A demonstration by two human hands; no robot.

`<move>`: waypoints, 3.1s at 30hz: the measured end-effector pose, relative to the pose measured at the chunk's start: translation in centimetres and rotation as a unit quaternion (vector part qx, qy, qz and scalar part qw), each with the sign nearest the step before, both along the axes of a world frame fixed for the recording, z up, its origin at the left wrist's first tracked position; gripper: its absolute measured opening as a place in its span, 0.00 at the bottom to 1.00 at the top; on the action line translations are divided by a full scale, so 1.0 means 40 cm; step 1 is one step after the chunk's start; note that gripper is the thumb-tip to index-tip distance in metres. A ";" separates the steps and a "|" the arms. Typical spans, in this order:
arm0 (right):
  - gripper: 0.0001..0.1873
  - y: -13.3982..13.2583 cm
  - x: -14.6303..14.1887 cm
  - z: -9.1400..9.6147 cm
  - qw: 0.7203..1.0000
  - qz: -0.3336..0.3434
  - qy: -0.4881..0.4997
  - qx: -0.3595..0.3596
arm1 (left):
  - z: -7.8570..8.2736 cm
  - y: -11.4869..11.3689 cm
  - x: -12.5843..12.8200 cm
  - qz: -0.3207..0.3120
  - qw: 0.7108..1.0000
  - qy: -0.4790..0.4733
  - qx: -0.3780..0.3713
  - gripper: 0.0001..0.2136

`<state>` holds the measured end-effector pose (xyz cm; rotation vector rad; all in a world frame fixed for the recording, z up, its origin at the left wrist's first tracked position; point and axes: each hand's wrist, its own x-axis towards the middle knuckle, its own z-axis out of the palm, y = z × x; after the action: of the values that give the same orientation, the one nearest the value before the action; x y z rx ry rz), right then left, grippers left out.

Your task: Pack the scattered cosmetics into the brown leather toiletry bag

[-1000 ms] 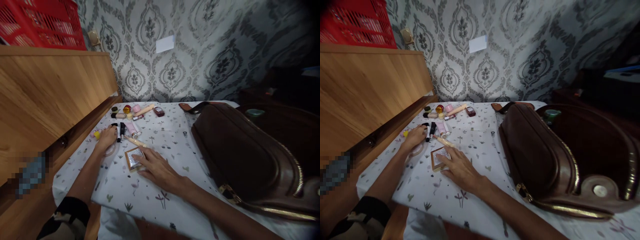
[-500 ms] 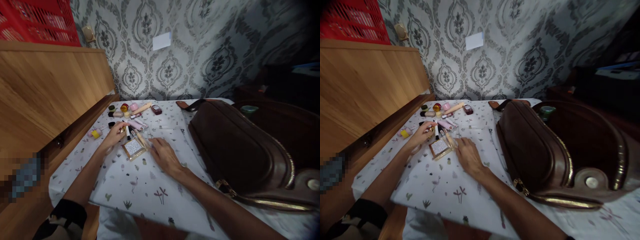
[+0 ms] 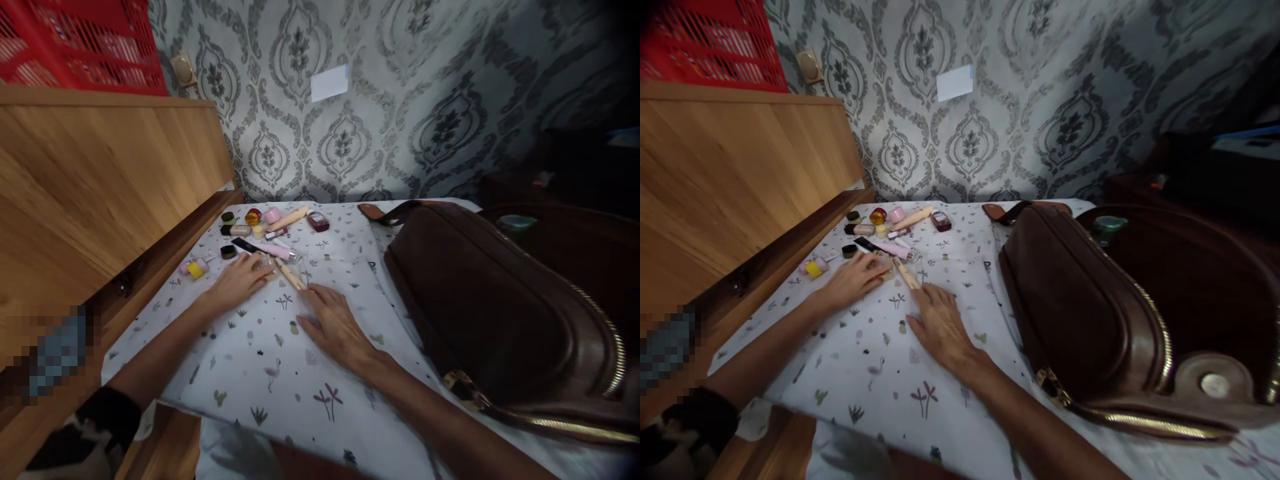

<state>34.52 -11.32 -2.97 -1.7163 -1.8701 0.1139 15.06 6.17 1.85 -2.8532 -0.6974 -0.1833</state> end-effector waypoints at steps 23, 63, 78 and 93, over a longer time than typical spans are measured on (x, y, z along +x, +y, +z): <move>0.10 -0.011 -0.004 0.012 1.000 -0.009 -0.008 0.028 | 0.023 -0.076 0.084 -0.081 0.988 -0.049 -0.122 0.15; 0.20 0.030 0.105 -0.027 0.964 -0.110 0.232 0.064 | -0.009 -0.202 0.190 -0.156 0.983 0.003 -0.097 0.18; 0.13 0.012 0.068 0.014 0.993 -0.084 0.082 -0.002 | -0.004 -0.151 0.172 -0.064 0.995 0.008 -0.080 0.13; 0.09 0.008 0.067 0.017 0.996 -0.063 0.070 0.000 | 0.008 -0.118 0.163 -0.118 0.979 -0.028 -0.163 0.08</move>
<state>37.19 -11.00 -2.29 -1.7747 -1.6560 0.1792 21.57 1.45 2.16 -3.2560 -0.4293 -0.1993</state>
